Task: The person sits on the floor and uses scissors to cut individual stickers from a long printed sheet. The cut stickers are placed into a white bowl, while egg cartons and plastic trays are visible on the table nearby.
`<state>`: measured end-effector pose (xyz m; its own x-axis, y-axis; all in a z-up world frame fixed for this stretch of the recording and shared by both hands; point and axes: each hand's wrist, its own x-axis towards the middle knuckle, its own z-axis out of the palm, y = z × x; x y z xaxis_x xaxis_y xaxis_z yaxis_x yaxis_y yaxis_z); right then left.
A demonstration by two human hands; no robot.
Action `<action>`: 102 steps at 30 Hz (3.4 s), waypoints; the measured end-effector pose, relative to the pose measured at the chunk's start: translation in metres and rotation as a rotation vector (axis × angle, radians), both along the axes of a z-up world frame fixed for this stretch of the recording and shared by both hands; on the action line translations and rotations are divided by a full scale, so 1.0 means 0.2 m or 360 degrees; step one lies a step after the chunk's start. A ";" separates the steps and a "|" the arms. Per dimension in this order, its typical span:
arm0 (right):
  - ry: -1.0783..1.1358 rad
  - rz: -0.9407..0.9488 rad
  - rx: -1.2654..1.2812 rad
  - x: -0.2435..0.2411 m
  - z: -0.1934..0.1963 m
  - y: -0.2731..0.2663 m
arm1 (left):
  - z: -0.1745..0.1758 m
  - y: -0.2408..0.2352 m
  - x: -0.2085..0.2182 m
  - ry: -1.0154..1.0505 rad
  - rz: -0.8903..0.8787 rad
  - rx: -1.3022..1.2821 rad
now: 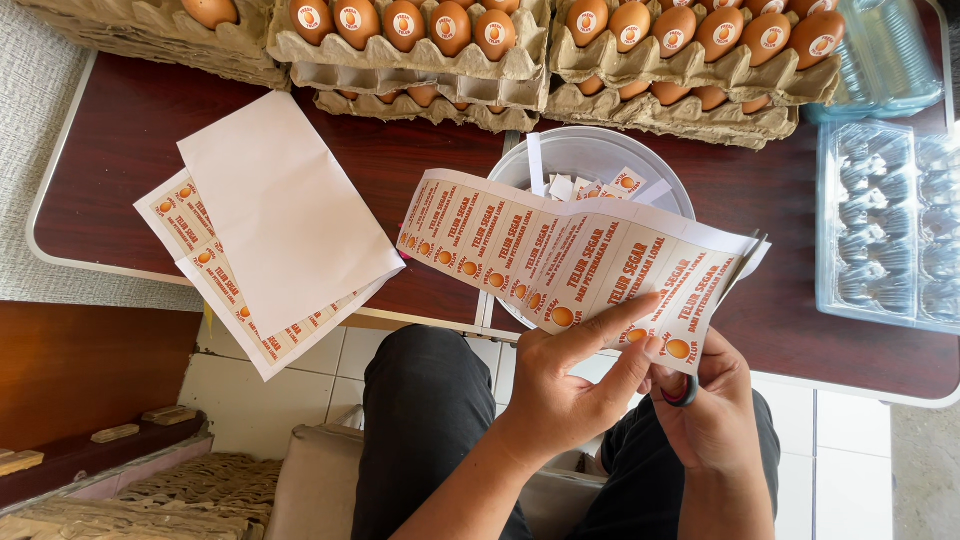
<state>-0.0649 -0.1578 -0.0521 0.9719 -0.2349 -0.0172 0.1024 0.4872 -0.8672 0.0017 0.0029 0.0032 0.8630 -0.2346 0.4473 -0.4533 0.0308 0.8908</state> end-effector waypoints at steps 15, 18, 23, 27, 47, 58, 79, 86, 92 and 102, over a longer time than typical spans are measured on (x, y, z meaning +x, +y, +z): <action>0.0008 -0.0025 -0.0008 0.01 0.01 0.02 | -0.02 0.00 0.00 0.0010 0.0019 0.0014; 0.0027 -0.0061 0.0001 0.00 -0.02 0.01 | -0.01 0.00 0.00 0.0005 0.0038 0.0028; 0.0052 0.0016 -0.0037 0.00 0.01 0.01 | -0.01 0.01 0.01 -0.0002 0.0073 0.0013; 0.0116 0.0227 0.0112 0.01 0.06 0.05 | 0.02 0.04 0.04 0.0032 0.0133 -0.0013; 0.0307 -0.0065 -0.0220 0.05 0.02 -0.13 | -0.01 0.12 0.17 0.0260 0.0068 -0.0147; 0.0327 -0.0245 -0.0309 0.20 0.06 -0.11 | 0.02 0.14 0.16 0.0054 -0.0199 0.0103; 0.0659 0.0782 -0.0374 0.19 -0.02 -0.21 | 0.38 0.67 0.40 0.0576 0.0562 -0.0628; 0.0742 0.0483 -0.0418 0.20 0.11 -0.19 | 0.55 0.93 0.46 0.0379 -0.0128 0.0397; 0.0556 0.0110 0.0003 0.18 0.21 -0.03 | 0.60 0.78 0.43 0.0358 -0.0749 0.1170; 0.0498 0.0136 0.0085 0.19 0.08 -0.11 | 0.54 0.47 0.47 0.0595 -0.1184 0.1528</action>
